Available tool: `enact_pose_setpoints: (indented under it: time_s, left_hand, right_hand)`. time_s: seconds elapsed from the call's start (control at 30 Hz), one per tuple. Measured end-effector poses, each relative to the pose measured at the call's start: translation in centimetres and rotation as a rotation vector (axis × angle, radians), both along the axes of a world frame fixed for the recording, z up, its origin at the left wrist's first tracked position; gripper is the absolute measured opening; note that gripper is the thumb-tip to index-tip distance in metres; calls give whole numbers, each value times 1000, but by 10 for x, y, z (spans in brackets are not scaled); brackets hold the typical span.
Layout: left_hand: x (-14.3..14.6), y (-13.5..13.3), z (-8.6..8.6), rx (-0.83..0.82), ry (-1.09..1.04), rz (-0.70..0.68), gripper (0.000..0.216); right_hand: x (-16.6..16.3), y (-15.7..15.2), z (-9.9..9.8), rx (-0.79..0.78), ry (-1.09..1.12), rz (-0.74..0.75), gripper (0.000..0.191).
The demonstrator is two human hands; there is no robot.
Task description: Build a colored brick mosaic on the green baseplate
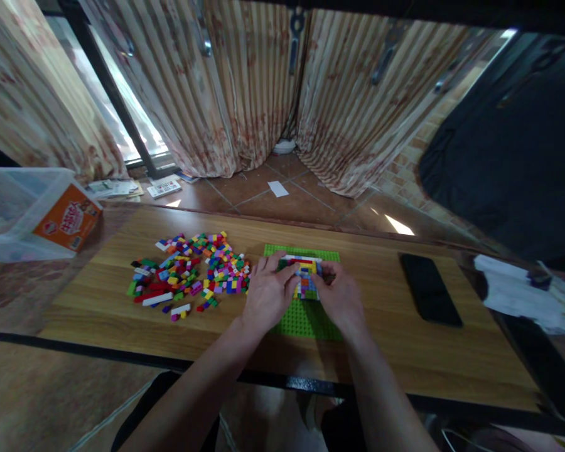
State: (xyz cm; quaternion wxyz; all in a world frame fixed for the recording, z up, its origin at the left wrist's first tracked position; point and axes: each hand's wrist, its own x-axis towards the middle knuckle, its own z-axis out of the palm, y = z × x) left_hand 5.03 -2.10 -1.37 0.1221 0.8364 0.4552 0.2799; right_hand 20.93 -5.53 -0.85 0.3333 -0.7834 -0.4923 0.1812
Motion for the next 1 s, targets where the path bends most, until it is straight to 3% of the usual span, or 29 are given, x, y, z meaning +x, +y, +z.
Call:
enact_pose_setpoints:
  time_s: [0.13, 0.33, 0.6, 0.8, 1.0]
  left_hand:
    - [0, -3, 0, -5, 26, 24, 31]
    - [-1, -2, -3, -40, -27, 21, 30]
    - [-8, 2, -5, -51, -123, -21, 32]
    - [-15, 6, 0, -23, -163, 8, 31]
    - [-21, 13, 2, -25, -199, 42, 30]
  right_hand:
    - [-3, -1, -2, 50, -56, 7, 36]
    - [-13, -5, -4, 267, -234, 123, 36]
    - [-11, -6, -14, 284, -367, 211, 38]
    - [-14, -6, -10, 259, -396, 178, 35]
    - [-28, -9, 4, 298, -410, 48, 31]
